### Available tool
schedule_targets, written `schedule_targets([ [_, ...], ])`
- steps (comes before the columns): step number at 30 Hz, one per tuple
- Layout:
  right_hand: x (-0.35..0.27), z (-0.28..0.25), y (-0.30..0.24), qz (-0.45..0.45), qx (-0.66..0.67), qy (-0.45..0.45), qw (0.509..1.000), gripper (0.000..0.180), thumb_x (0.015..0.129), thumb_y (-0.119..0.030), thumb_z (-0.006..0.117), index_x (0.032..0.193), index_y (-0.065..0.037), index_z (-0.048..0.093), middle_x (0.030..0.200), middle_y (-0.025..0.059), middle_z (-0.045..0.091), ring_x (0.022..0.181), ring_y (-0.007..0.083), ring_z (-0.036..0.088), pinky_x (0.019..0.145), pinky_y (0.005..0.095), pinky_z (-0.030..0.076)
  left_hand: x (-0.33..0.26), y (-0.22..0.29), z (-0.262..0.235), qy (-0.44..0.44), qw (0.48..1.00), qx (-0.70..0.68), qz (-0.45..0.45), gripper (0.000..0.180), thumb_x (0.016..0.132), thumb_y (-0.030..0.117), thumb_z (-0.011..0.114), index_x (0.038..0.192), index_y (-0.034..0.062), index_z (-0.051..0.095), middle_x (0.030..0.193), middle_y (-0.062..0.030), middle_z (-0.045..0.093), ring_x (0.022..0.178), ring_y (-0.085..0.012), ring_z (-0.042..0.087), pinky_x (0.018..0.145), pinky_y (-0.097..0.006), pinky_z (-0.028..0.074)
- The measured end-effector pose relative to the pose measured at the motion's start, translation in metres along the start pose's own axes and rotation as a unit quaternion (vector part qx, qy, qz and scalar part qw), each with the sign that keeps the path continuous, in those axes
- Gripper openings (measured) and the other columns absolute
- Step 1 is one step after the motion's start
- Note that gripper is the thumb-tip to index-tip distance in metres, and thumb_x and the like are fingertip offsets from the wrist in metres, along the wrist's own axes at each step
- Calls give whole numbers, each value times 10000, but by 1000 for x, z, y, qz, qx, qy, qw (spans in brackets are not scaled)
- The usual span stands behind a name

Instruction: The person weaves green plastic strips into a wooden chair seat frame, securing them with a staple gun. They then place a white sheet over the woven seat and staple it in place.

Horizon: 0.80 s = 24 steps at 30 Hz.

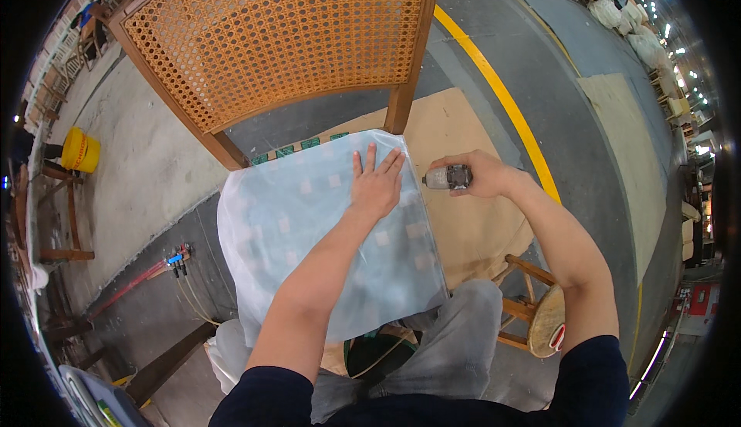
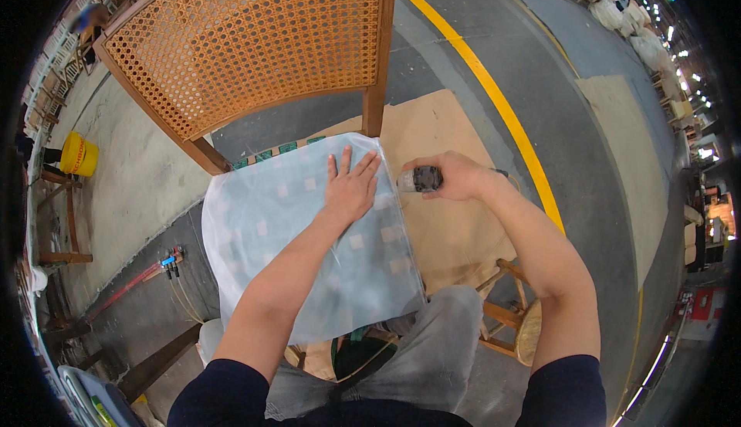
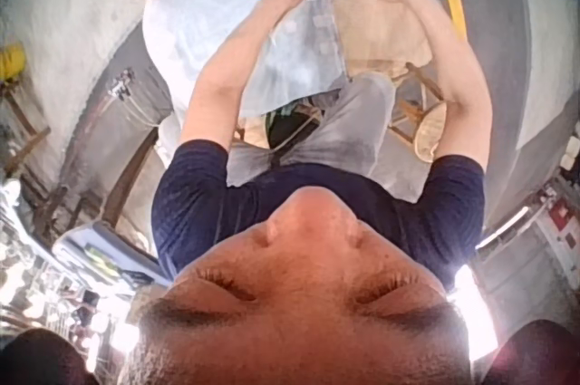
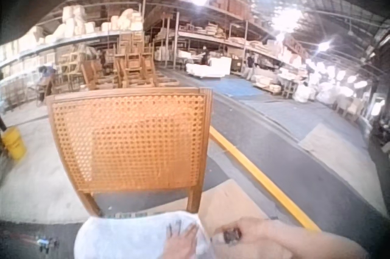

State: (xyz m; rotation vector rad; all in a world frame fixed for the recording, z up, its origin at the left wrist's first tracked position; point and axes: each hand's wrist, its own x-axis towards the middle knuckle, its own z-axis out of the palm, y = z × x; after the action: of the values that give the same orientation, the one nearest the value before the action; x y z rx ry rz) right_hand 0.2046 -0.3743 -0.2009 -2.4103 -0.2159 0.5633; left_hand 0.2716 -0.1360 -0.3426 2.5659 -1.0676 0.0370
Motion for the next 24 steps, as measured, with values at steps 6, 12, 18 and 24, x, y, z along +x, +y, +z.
schedule_targets([
  [6,27,-13,4,-23,-2,10,1000,636,760,-90,849,1354,-163,633,1107,149,731,1020,343,683,922,396,533,3,7,2,28,1000,-7,-4,525,992,264,541,1510,197,489,1592,19,438,1505,-443,283,1212,-676,149],
  [12,53,-7,2,-7,-28,-23,999,628,769,-45,833,1353,-152,629,1084,125,739,965,310,690,909,389,535,-1,0,1,43,998,-30,-18,519,979,245,559,1493,204,508,1582,17,453,1495,-446,302,1208,-679,157],
  [18,58,-5,14,4,0,-31,1000,626,745,-84,846,1333,-125,632,1132,147,734,1043,311,694,915,402,540,3,-1,6,43,997,-49,-44,487,977,241,581,1459,181,547,1623,-32,376,1507,-432,273,1210,-670,153],
  [24,51,2,23,-3,-2,16,1000,604,760,-110,836,1327,-117,628,1088,137,737,997,325,685,893,408,539,7,2,6,52,995,-49,-71,459,983,253,585,1431,156,574,1661,-93,286,1526,-423,222,1224,-639,148],
])
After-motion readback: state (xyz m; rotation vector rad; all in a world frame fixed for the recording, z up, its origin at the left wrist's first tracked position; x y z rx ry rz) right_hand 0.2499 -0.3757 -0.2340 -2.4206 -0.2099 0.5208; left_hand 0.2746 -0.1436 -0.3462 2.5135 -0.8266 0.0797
